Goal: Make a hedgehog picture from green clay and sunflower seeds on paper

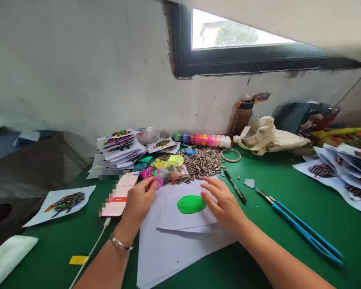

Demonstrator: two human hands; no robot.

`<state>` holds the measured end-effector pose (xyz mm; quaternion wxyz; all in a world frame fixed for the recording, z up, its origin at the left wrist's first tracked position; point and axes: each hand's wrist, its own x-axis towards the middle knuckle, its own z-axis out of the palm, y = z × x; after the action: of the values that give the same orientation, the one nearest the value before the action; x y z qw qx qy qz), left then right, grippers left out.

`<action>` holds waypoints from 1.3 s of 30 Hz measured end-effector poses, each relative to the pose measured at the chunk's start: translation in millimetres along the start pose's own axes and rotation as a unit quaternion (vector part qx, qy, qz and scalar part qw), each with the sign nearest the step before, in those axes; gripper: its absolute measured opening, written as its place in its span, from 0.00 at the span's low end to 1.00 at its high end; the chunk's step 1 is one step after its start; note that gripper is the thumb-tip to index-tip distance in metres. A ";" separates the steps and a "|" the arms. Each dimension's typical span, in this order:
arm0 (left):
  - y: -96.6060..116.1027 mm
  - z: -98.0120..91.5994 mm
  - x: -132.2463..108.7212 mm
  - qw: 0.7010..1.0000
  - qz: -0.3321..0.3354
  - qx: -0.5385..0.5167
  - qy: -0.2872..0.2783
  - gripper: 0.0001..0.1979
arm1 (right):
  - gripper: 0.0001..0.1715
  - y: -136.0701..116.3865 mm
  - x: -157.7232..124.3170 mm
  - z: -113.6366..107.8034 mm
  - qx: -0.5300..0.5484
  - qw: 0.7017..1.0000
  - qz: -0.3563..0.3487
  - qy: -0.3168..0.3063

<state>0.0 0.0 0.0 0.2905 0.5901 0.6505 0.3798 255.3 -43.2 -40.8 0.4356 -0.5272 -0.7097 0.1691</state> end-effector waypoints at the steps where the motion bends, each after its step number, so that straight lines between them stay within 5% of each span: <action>1: 2.4 4.8 -3.3 0.998 -0.003 -0.042 -0.041 0.23 | 0.20 -4.0 0.3 0.3 0.010 1.000 0.009 -0.004; 5: 14.8 21.3 -18.9 0.947 -0.033 -0.229 -0.223 0.19 | 0.18 -21.4 0.3 4.2 0.105 0.989 0.085 -0.062; 11: 28.9 31.0 -36.1 0.888 -0.064 -0.298 -0.344 0.18 | 0.15 -38.0 -3.4 11.6 0.281 0.926 0.215 -0.133; 22: 26.9 33.6 -38.7 0.916 -0.026 -0.225 -0.332 0.16 | 0.16 -41.7 -2.9 7.7 0.390 0.884 0.218 -0.140; 31: 28.2 36.6 -44.5 0.924 -0.005 -0.206 -0.322 0.17 | 0.15 -42.9 -7.2 3.9 0.327 0.918 0.191 -0.118; 39: 29.7 38.1 -49.2 0.934 0.013 -0.213 -0.288 0.18 | 0.13 -41.0 -11.4 10.9 0.372 0.909 0.177 -0.065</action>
<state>54.4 -42.4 0.7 0.5793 0.6069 0.4350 0.3269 222.7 -66.9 -23.2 0.5157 -0.4320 -0.5170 0.5293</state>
